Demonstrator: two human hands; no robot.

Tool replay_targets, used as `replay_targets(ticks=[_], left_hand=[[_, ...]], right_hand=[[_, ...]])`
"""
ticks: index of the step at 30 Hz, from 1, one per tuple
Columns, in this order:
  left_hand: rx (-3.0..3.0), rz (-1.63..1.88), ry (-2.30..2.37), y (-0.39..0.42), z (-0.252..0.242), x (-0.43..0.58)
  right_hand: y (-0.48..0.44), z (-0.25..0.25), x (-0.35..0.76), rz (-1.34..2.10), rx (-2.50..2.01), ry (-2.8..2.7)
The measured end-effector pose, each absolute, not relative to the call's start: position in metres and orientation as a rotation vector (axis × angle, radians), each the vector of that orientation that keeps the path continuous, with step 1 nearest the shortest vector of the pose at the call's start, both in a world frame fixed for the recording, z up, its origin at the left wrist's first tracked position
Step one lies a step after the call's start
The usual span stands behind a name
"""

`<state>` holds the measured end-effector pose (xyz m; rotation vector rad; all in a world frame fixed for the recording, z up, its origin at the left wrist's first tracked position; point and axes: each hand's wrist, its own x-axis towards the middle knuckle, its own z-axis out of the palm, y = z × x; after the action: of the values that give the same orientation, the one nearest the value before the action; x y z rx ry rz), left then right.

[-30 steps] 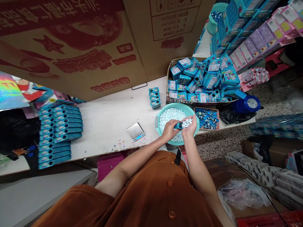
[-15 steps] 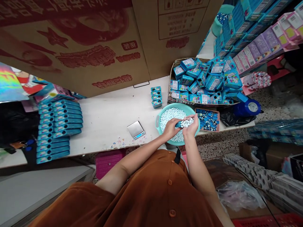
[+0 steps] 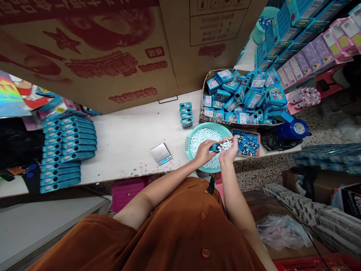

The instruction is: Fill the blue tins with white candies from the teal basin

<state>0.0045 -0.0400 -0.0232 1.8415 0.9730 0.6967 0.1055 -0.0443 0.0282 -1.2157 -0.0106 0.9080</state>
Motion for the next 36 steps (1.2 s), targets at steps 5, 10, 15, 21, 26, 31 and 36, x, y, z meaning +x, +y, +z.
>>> replay_targets(ticks=[5,10,15,21,26,31,36], left_hand=[[1.812,0.655,0.968,-0.046,-0.024,0.006],[1.751,0.690,1.003,-0.049,-0.025,0.006],[1.756,0.707,1.023,-0.050,-0.025,0.005],[1.736,0.722,1.042,-0.051,-0.025,0.006],[1.746,0.727,1.024,-0.052,-0.021,0.005],[1.752,0.734,0.986,-0.052,-0.015,0.004],[1.751,0.778,0.977,-0.049,-0.014,0.004]], right_hand=[[-0.044,0.028,0.103,0.860,-1.269,-0.058],[-0.046,0.030,0.100,0.868,-1.303,-0.085],[-0.048,0.031,0.099,0.878,-1.288,-0.095],[-0.049,0.033,0.098,0.849,-1.282,-0.117],[-0.047,0.029,0.102,0.815,-1.321,-0.042],[-0.047,0.029,0.104,0.813,-1.358,-0.003],[-0.049,0.038,0.097,0.898,-1.298,-0.098]])
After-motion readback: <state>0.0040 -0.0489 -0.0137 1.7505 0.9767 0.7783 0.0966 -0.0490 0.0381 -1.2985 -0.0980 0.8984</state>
